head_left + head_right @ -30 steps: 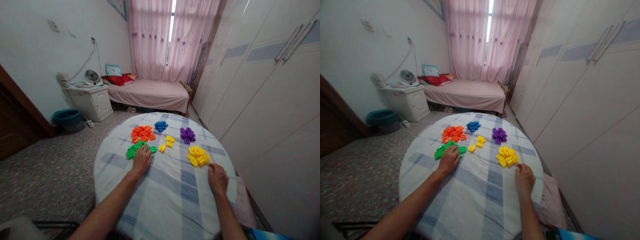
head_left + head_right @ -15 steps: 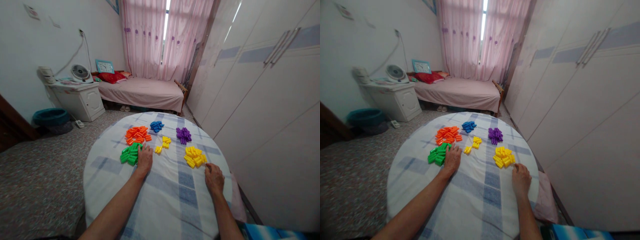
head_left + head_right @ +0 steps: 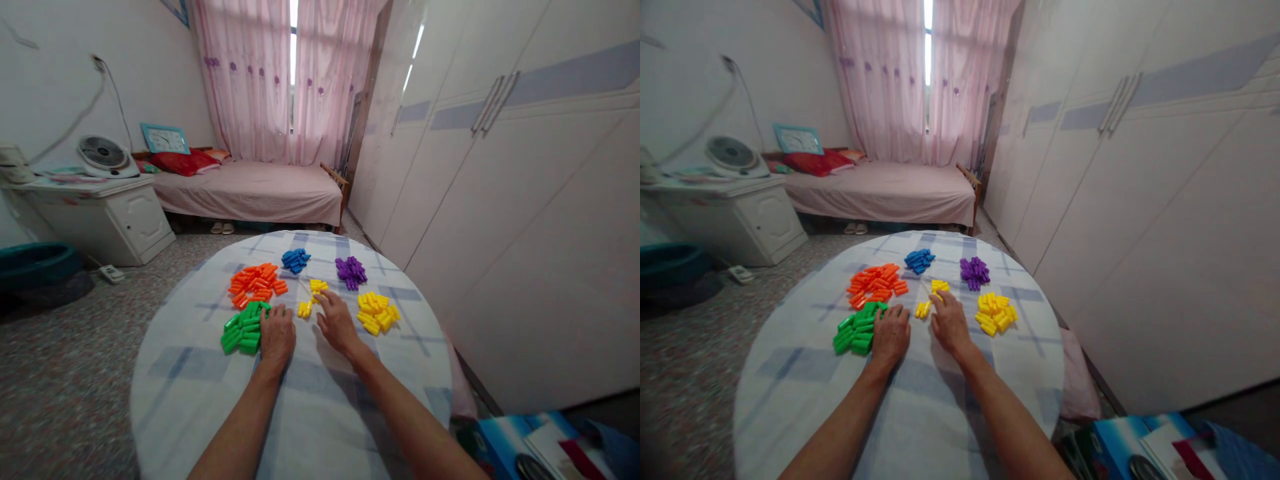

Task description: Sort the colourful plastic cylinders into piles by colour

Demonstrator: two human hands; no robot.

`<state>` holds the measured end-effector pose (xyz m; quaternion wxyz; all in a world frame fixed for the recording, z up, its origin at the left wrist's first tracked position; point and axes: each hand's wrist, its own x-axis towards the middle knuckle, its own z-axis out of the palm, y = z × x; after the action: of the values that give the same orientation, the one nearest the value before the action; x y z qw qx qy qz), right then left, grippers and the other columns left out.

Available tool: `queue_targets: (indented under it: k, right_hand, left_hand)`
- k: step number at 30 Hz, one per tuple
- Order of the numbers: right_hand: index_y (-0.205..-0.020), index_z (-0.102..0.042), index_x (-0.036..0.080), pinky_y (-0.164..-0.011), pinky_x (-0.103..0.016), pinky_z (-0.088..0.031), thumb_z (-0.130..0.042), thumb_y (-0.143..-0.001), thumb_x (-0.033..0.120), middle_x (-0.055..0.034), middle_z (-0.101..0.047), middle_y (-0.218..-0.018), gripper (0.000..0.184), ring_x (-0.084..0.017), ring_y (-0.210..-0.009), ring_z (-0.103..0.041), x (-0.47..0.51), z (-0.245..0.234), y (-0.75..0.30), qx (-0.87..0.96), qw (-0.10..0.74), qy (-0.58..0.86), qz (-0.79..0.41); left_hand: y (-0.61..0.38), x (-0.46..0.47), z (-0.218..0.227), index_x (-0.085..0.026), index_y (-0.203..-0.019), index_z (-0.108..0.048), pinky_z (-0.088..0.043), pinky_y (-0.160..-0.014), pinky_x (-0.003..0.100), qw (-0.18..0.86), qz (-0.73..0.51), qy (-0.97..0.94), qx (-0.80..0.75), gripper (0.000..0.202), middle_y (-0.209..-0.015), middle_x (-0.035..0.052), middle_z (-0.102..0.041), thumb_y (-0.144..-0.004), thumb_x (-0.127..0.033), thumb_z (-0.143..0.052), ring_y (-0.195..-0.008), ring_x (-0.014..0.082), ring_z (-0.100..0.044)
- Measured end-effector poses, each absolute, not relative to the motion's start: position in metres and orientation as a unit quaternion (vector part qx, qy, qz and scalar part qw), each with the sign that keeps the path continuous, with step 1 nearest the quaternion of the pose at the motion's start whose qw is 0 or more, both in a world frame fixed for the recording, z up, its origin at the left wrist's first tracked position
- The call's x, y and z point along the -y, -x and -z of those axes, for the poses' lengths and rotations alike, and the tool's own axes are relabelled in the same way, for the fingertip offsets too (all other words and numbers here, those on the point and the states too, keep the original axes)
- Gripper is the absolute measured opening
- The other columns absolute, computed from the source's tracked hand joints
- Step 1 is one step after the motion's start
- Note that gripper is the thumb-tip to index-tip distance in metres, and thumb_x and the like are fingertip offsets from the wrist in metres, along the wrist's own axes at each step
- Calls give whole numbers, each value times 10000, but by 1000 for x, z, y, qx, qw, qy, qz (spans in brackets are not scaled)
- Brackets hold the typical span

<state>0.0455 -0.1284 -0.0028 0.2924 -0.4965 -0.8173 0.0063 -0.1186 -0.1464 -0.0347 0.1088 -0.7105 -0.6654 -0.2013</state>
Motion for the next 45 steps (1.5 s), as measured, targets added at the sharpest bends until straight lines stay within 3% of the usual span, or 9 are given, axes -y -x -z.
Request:
queue_targets:
  k: [3,7,13,19,24,28,33,40,45]
  right_hand:
    - [-1256,-505,222,-999,-385,-364,-532,-821,188,-89,-475,-1323,437,-222,-1226,-404,119,9,-13,845,241,477,-13]
    - [-1081,-602,237,-948,-378,-392,-530,-860,240,-71,-517,-1250,232,-220,-1185,-414,117,24,0,852,188,488,-18]
    - [-942,-636,229,-941,-328,-405,-494,-893,214,-65,-535,-1181,150,-194,-1104,-441,136,34,-16,831,230,507,-13]
    - [-926,-658,226,-929,-326,-422,-555,-818,133,-63,-548,-1094,176,-188,-1040,-492,152,34,-60,812,290,502,-70]
    - [-980,-653,196,-953,-370,-398,-485,-823,148,-86,-554,-1071,234,-208,-1046,-501,124,4,-120,737,359,572,13]
    - [-1021,-653,173,-968,-335,-373,-461,-826,179,-82,-583,-1059,275,-195,-1042,-507,86,-20,-164,676,315,664,62]
    - [-1036,-668,139,-959,-332,-373,-449,-812,165,-107,-611,-1061,314,-205,-1049,-533,58,-13,-190,646,272,712,46]
    - [-1002,-688,203,-814,-292,-428,-416,-894,297,-74,-665,-1044,307,-190,-995,-586,58,2,-199,666,183,723,-16]
    - [-1113,-631,182,-921,-363,-380,-405,-909,286,-120,-603,-1186,322,-232,-1136,-512,58,-12,-176,682,180,709,8]
  left_hand:
    - [120,147,35,-182,-996,-619,-250,-1029,491,104,207,714,661,228,-1104,98,-597,-828,-168,-465,-1054,260,-508]
    - [121,148,34,-182,-987,-625,-257,-1026,472,95,216,717,656,228,-1076,100,-603,-855,-190,-440,-1043,250,-513]
    - [121,148,33,-173,-927,-631,-272,-1018,463,85,222,717,655,208,-1053,105,-605,-837,-186,-444,-1017,251,-519]
    - [122,147,35,-168,-973,-635,-260,-1029,465,87,234,718,650,242,-1094,113,-607,-835,-173,-437,-1044,251,-522]
    - [122,147,34,-172,-973,-635,-270,-1020,458,89,231,720,648,241,-1091,107,-611,-833,-173,-439,-1034,248,-528]
    - [122,147,33,-178,-942,-629,-288,-1001,452,94,223,720,650,218,-1064,97,-613,-831,-172,-441,-1010,245,-533]
    - [122,147,34,-182,-945,-623,-294,-1001,436,96,228,720,648,210,-1069,91,-611,-830,-170,-446,-1012,238,-531]
    - [121,147,32,-179,-958,-629,-286,-1018,425,86,224,717,655,214,-1084,98,-612,-820,-167,-466,-1040,240,-526]
    - [121,147,31,-180,-957,-630,-289,-1015,421,78,225,714,658,212,-1095,97,-612,-822,-170,-468,-1043,241,-525]
